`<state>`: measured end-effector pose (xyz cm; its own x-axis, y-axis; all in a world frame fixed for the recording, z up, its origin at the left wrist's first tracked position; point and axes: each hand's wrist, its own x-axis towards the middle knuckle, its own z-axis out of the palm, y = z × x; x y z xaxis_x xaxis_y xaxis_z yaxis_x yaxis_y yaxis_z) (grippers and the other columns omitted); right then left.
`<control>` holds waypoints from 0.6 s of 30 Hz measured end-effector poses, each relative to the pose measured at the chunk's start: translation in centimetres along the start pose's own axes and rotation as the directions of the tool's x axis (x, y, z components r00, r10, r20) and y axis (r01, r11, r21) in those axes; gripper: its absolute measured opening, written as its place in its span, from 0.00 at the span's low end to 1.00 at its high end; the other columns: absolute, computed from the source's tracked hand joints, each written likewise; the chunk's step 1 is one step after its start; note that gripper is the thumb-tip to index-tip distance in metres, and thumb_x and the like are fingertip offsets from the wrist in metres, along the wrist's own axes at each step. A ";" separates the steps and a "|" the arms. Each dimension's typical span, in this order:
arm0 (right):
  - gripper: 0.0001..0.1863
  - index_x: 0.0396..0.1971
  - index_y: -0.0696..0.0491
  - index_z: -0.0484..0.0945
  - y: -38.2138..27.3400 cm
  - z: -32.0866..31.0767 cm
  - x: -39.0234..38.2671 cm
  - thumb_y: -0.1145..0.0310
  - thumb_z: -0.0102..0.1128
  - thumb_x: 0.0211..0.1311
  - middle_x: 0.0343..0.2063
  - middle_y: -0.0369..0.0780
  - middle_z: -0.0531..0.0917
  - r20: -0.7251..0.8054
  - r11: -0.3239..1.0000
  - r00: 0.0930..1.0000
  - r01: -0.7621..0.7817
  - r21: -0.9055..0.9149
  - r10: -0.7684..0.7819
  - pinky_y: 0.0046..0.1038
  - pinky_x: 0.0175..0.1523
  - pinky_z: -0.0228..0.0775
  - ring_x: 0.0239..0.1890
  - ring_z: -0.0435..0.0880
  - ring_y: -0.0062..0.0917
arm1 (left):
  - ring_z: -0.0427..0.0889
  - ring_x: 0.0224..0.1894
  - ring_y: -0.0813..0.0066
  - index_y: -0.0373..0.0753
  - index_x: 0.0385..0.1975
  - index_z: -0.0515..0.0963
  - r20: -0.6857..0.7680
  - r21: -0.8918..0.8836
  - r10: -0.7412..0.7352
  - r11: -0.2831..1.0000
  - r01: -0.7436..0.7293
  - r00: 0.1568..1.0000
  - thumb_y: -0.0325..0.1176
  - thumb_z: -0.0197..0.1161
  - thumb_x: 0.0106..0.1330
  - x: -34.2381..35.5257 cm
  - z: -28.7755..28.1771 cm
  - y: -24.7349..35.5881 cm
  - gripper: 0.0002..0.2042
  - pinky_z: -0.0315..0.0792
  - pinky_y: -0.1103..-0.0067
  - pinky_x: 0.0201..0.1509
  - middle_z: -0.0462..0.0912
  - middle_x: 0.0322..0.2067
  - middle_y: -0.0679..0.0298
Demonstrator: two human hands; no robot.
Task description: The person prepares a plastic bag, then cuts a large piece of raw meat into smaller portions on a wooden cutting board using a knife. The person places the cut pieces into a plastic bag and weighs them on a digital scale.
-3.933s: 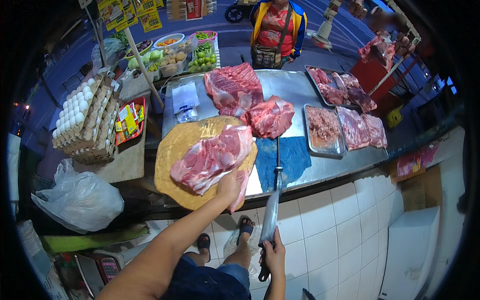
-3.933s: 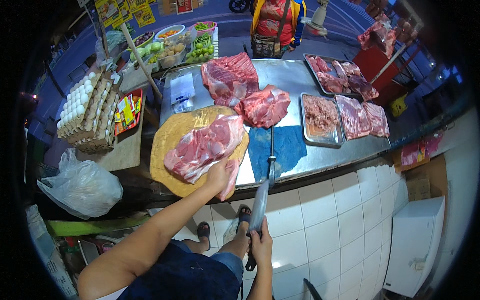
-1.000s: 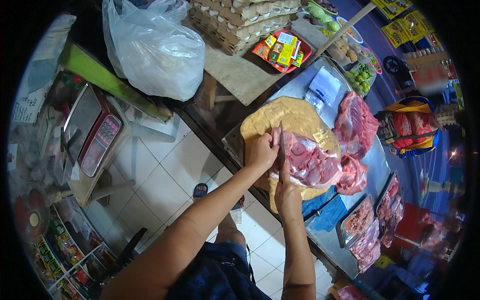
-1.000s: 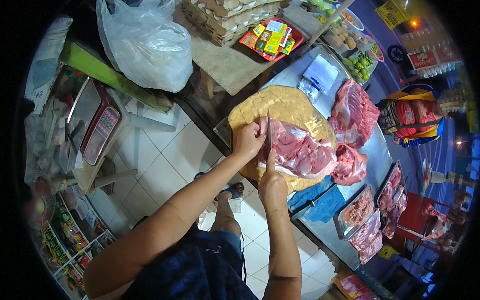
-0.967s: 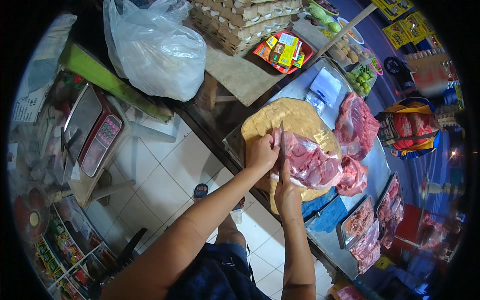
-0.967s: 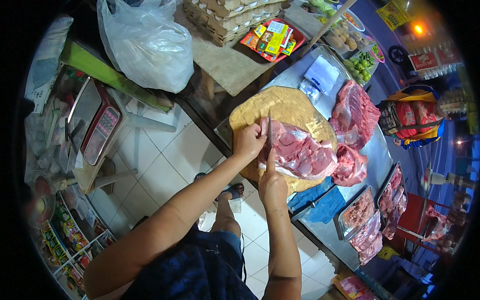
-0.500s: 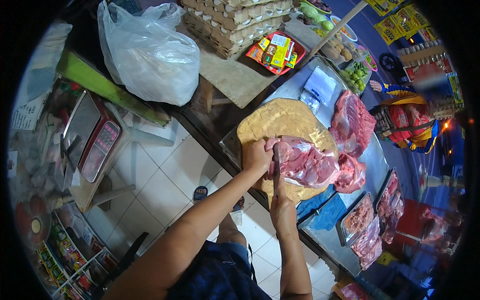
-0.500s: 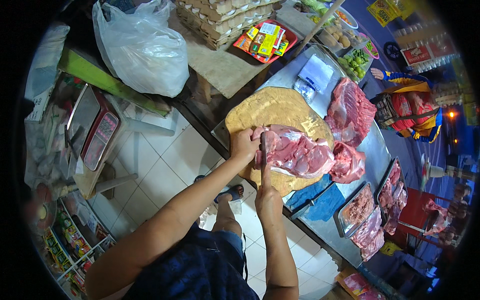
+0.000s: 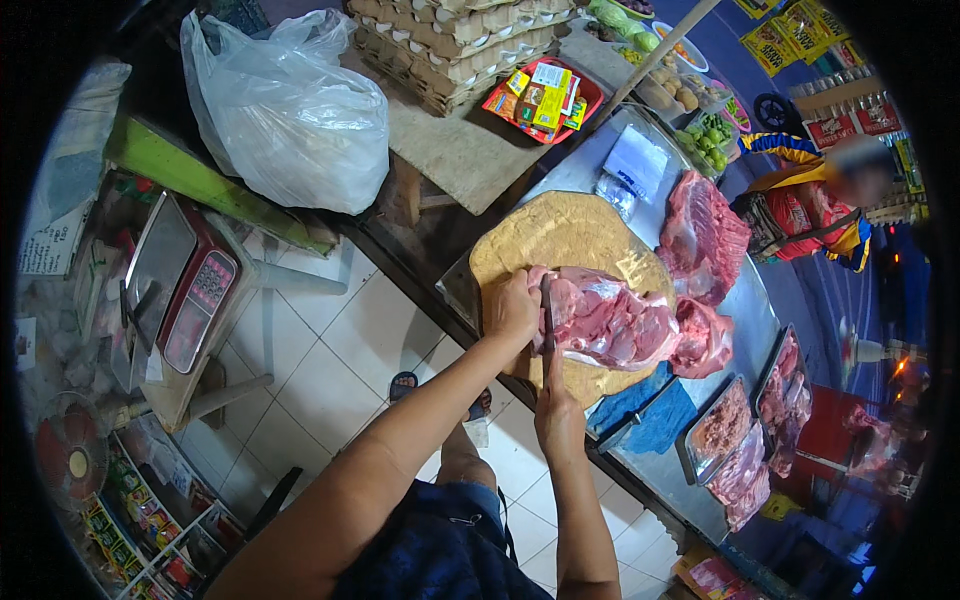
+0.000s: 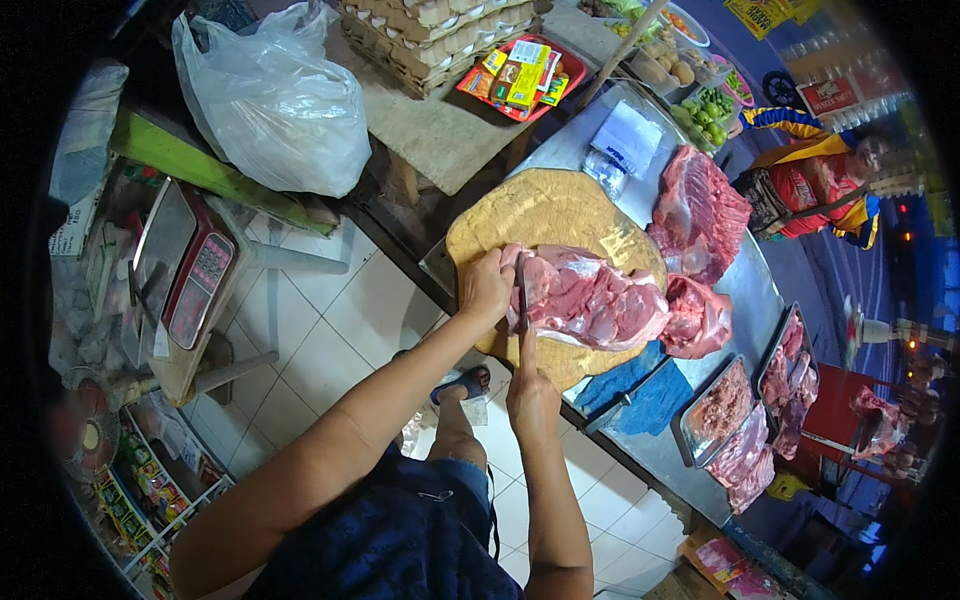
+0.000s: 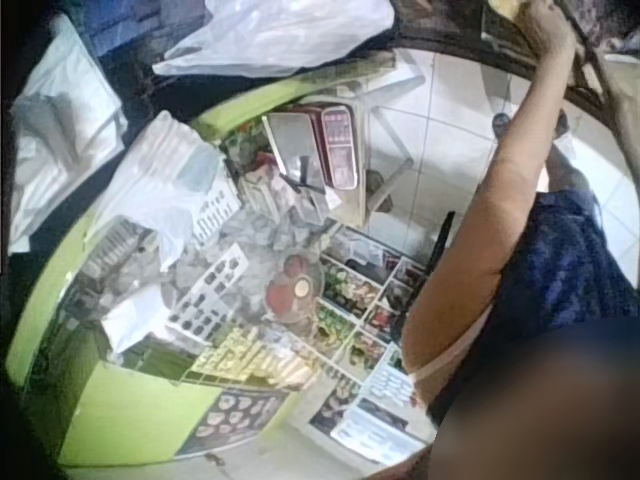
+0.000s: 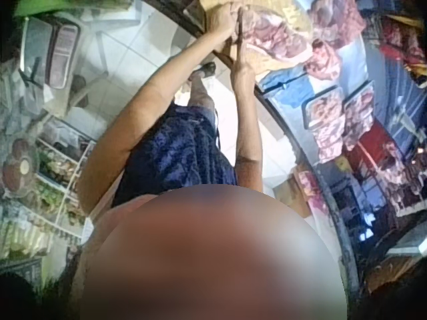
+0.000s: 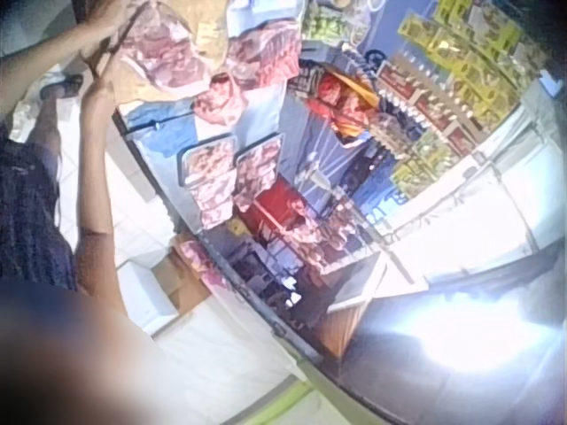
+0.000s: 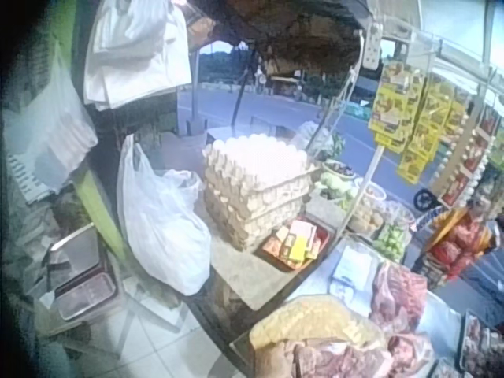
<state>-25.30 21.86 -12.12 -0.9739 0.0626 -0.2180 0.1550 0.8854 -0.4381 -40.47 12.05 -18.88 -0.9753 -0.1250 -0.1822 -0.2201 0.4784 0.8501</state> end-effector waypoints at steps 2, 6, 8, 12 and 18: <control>0.43 0.74 0.53 0.50 0.2 0.3 0.2 0.78 0.56 0.58 0.19 0.56 0.80 -0.027 0.999 0.998 0.052 -0.004 -0.052 0.47 0.27 0.72 0.21 0.82 0.49 | 0.81 0.37 0.41 0.32 0.29 0.76 0.037 -0.008 -0.019 1.000 0.019 0.999 0.32 0.61 0.58 0.0 -0.1 -0.1 0.09 0.73 0.56 0.42 0.81 0.29 0.41; 0.43 0.75 0.51 0.49 -0.1 1.9 4.8 0.80 0.54 0.60 0.21 0.58 0.80 -0.051 0.999 0.999 0.012 0.037 -0.010 0.49 0.29 0.71 0.24 0.82 0.55 | 0.81 0.36 0.42 0.32 0.28 0.76 0.045 0.022 0.058 0.998 -0.060 0.997 0.32 0.62 0.56 0.4 0.1 -0.3 0.09 0.73 0.57 0.42 0.81 0.29 0.42; 0.43 0.75 0.51 0.49 -0.4 2.3 5.2 0.80 0.54 0.59 0.20 0.58 0.80 -0.164 0.989 0.984 0.093 0.116 -0.073 0.49 0.29 0.70 0.24 0.82 0.55 | 0.82 0.36 0.43 0.32 0.26 0.77 0.031 0.026 0.083 0.996 -0.084 0.996 0.32 0.62 0.55 0.8 0.3 -0.5 0.08 0.73 0.57 0.41 0.81 0.28 0.43; 0.43 0.74 0.52 0.51 -0.5 1.9 2.4 0.80 0.54 0.58 0.21 0.59 0.80 -0.054 0.994 0.998 -0.005 0.111 0.011 0.51 0.29 0.70 0.24 0.82 0.56 | 0.86 0.30 0.54 0.30 0.30 0.80 0.059 -0.100 -0.048 0.994 0.053 0.997 0.30 0.59 0.57 1.7 -0.3 -1.5 0.09 0.77 0.63 0.37 0.83 0.26 0.47; 0.41 0.73 0.54 0.52 -0.2 2.5 5.0 0.80 0.52 0.57 0.24 0.60 0.81 -0.081 0.997 0.996 0.035 0.073 -0.029 0.53 0.30 0.71 0.25 0.82 0.57 | 0.87 0.31 0.54 0.31 0.32 0.81 0.197 0.134 -0.069 0.990 0.043 0.978 0.30 0.62 0.58 3.0 -2.3 -1.8 0.09 0.78 0.64 0.39 0.84 0.27 0.46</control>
<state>-29.74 20.83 -15.30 -0.9882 0.0741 -0.1341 0.1328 0.8509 -0.5082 -42.99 8.83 -19.81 -0.9422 0.0157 -0.3346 -0.2629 0.5844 0.7677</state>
